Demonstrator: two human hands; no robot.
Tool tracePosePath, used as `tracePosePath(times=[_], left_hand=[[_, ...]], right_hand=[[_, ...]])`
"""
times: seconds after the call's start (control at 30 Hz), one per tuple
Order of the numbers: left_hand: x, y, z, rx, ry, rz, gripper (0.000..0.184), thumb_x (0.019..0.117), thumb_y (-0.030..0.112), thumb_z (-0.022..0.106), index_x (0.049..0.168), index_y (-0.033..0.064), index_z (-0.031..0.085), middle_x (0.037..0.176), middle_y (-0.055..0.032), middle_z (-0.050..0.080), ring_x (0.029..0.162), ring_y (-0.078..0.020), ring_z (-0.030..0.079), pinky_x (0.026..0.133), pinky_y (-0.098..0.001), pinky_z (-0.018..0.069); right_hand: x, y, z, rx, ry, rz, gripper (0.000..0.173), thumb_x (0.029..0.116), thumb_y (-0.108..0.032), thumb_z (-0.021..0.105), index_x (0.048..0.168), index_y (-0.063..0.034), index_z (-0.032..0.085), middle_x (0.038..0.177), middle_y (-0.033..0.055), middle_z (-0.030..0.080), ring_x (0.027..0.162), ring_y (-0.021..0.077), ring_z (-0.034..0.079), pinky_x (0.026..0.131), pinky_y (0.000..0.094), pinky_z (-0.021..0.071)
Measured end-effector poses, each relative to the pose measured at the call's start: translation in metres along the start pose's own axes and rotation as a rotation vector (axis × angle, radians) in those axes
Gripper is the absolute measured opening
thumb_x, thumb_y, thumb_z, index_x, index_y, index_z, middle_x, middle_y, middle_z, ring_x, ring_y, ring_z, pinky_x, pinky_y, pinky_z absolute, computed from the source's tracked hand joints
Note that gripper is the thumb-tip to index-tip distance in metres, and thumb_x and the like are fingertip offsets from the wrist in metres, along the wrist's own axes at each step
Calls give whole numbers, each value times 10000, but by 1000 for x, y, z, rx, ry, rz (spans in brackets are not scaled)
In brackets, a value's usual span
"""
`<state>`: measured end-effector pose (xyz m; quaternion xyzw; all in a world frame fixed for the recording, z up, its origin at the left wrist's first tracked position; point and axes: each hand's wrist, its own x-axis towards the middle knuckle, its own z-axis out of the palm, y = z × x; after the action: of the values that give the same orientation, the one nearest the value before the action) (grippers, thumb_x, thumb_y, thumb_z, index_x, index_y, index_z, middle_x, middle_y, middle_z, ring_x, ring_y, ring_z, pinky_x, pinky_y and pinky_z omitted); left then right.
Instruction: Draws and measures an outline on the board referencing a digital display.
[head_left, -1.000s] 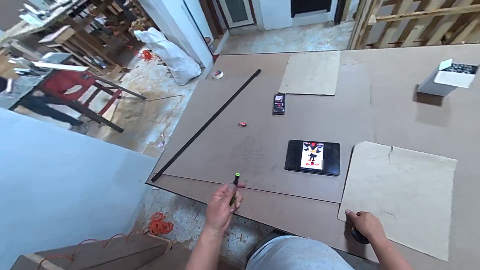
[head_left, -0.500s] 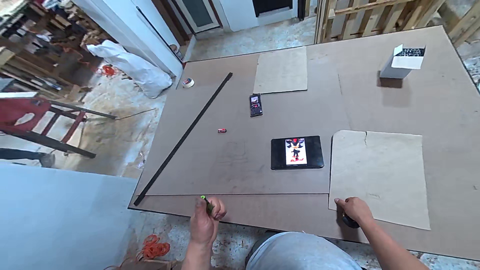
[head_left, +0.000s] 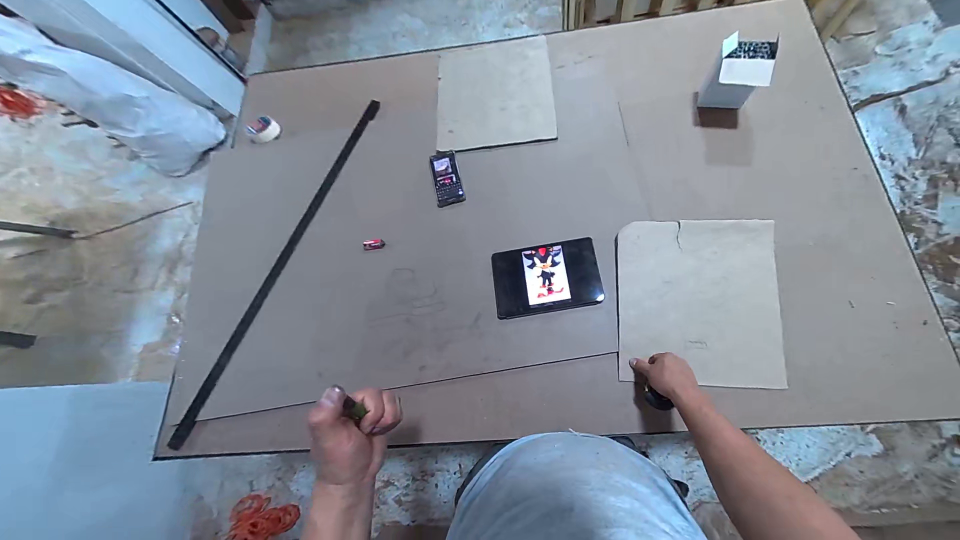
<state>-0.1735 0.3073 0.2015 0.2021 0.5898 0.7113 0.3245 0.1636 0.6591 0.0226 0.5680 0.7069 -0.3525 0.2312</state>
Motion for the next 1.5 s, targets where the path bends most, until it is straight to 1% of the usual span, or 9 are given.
tracePosePath(times=[0.2,0.3,0.37,0.5,0.6,0.73,0.9,1.27,1.5], left_hand=[[0,-15,-3,-1,-34,-2,657,906,824,414,625,238,511,544,87,426,478,-83,442,487,-253,406],[-10,-27,-4,3,63,-70,399,980,425,661,653,217,567,602,75,495,528,-69,482,541,-233,445],[-17,-31,-1,6,118,-137,433,1042,334,543,632,199,554,650,42,574,597,-103,571,615,-267,522],[-26,-46,-12,18,-43,-237,815,1055,657,161,870,109,735,985,-108,738,946,-263,718,849,-428,610],[-33,-60,-10,93,-69,-326,984,938,820,76,1009,137,781,815,-111,757,662,-214,730,611,-375,623],[-46,-69,-8,166,-72,-419,844,1005,738,202,1120,125,770,835,-146,770,707,-271,762,695,-443,655],[-44,-80,-14,245,-12,-391,174,950,300,749,1020,143,775,812,-71,731,650,-155,689,631,-299,608],[-24,-62,-56,239,-16,-401,238,945,297,747,1139,160,766,931,-100,763,769,-192,735,712,-336,631],[66,-68,-161,356,-166,-412,218,929,258,757,1123,160,770,991,-74,765,811,-194,730,742,-351,633]], right_hand=[[-2,-2,0,21,18,11,591,948,-654,614,913,-78,743,902,184,713,913,385,688,784,632,531],[-3,-2,3,16,31,28,591,944,-672,603,910,-98,738,882,168,714,894,378,691,764,631,531],[-3,-3,3,13,27,26,589,949,-669,598,900,-97,731,865,165,708,878,377,687,755,629,526],[0,-1,0,-1,17,17,582,947,-671,598,837,-112,715,783,139,687,792,354,676,690,609,518],[2,-2,-1,-20,25,7,578,949,-670,592,808,-120,698,736,122,668,747,335,664,659,594,508],[-1,-1,3,-12,58,-7,540,956,-650,599,776,-147,679,685,84,646,694,296,647,638,565,501],[-1,-4,4,-18,71,-10,523,955,-636,613,757,-155,662,641,62,618,640,270,626,593,539,483],[12,2,0,27,14,43,485,926,-627,671,757,-173,693,651,52,647,636,260,636,594,558,491],[-36,-38,33,254,165,190,385,1010,-465,637,845,-124,703,705,69,669,644,260,648,619,554,530]])
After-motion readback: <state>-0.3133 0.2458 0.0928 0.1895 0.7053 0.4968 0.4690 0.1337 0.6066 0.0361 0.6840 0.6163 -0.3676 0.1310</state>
